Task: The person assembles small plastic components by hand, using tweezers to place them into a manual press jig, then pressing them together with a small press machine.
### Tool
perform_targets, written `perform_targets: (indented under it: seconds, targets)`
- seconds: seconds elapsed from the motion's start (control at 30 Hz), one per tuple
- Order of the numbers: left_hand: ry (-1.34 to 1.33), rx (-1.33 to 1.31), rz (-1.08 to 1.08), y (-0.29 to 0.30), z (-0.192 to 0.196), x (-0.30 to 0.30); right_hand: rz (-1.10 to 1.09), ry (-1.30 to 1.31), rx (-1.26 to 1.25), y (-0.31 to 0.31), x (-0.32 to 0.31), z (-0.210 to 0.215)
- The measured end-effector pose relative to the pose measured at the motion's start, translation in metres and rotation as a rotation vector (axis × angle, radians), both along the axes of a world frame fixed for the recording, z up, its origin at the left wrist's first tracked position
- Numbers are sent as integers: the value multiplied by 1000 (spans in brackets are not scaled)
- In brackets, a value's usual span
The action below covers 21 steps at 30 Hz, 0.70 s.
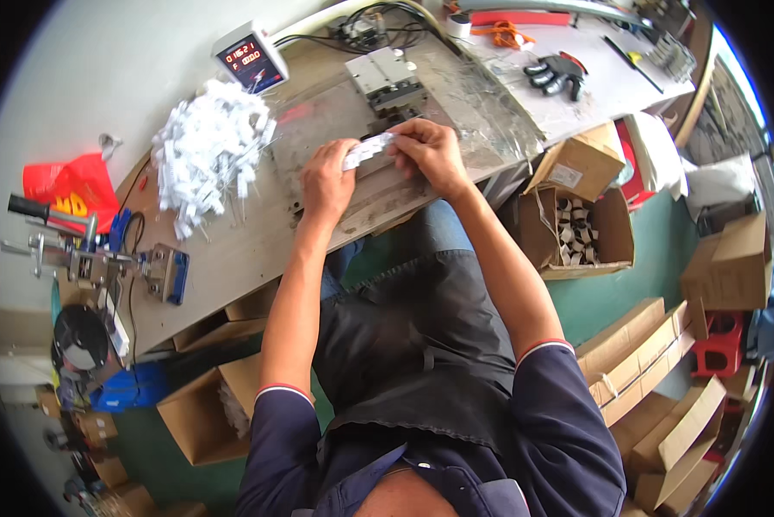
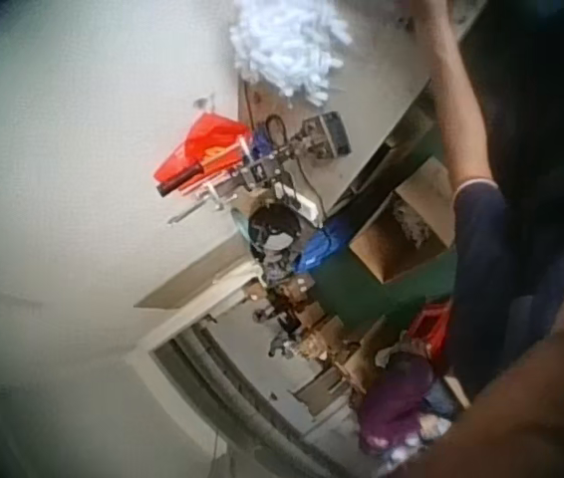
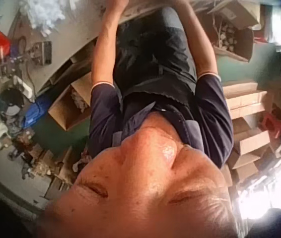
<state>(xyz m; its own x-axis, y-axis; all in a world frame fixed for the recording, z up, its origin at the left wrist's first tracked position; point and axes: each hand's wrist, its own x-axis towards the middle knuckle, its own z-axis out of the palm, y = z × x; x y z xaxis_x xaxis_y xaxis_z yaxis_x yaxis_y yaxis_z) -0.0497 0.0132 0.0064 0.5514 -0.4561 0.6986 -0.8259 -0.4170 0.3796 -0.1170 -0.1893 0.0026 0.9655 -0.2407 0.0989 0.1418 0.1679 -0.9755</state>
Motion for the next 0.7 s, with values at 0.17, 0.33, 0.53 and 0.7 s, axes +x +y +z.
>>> perform_targets:
  seconds: [0.17,0.33,0.53,0.7]
  targets:
    - [-1,4,13,-8,-3,-11,36,-33,-2,-7,-16,1]
    - [-53,-51,1,-3,-3,-8,42,-34,21,-4,-15,3]
    - [-139,-11,15,-1,-1,-12,14,-24,2,-2,-12,1]
    - [-185,32,13,-5,3,-18,-9,-21,-8,-2,-10,-3]
